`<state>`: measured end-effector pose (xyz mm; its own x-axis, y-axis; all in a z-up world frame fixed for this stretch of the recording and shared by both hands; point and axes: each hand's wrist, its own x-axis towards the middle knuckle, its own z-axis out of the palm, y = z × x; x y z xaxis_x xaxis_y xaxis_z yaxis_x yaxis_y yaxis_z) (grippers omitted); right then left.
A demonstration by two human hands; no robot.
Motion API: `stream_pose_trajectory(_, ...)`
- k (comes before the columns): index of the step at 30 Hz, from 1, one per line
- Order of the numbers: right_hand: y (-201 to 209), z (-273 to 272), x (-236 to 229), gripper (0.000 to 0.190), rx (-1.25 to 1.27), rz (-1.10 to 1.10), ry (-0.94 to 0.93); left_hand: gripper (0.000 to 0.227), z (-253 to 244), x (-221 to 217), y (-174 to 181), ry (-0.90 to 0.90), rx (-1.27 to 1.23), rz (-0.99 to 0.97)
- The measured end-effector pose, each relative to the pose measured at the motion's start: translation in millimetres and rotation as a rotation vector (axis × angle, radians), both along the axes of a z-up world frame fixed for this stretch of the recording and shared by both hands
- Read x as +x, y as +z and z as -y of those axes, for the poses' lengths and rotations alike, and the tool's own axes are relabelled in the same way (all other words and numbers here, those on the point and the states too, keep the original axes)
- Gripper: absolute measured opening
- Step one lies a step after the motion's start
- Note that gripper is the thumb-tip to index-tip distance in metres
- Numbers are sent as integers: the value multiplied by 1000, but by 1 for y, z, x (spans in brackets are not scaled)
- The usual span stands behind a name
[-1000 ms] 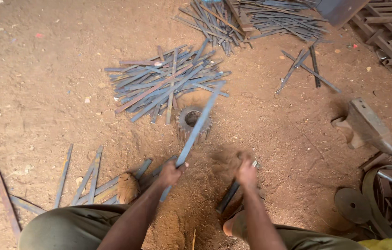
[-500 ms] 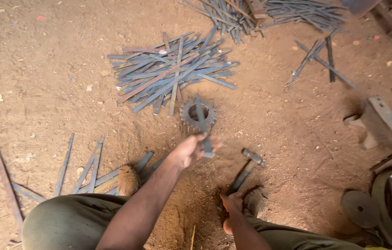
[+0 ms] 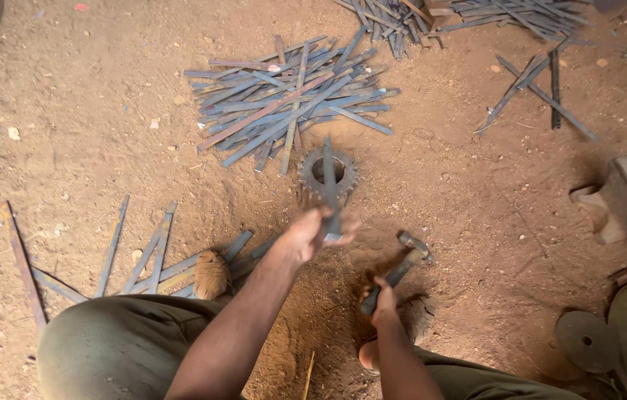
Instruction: The person sits on the ground and repeatedly sharpens metal rods by striking them against a gear-like anvil using a hammer. The person picks up rods from a pile, strikes them, and places them back down.
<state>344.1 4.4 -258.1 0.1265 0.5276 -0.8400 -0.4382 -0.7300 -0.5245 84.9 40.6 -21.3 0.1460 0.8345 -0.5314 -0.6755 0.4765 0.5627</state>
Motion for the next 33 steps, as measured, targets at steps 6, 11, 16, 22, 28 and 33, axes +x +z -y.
stream_pose_trajectory(6,82,-20,0,22,262,291,230,42,58,-23,-143,-215,-132,-857)
stream_pose_trajectory(11,188,-45,-21,33,965,612,392,47,83,-40,-205,-401,-179,-1411)
stream_pose_trajectory(16,247,-102,-37,36,1585,669,245,50,86,-52,-205,-459,-122,-1514)
stream_pose_trajectory(22,158,-90,-75,30,1639,1025,220,48,90,-56,-206,-401,-79,-1502)
stream_pose_trajectory(28,126,-48,-81,37,690,476,718,46,98,-55,-211,-408,-96,-1515)
stream_pose_trajectory(33,214,-53,-74,37,832,624,550,55,115,-59,-208,-348,-185,-1418)
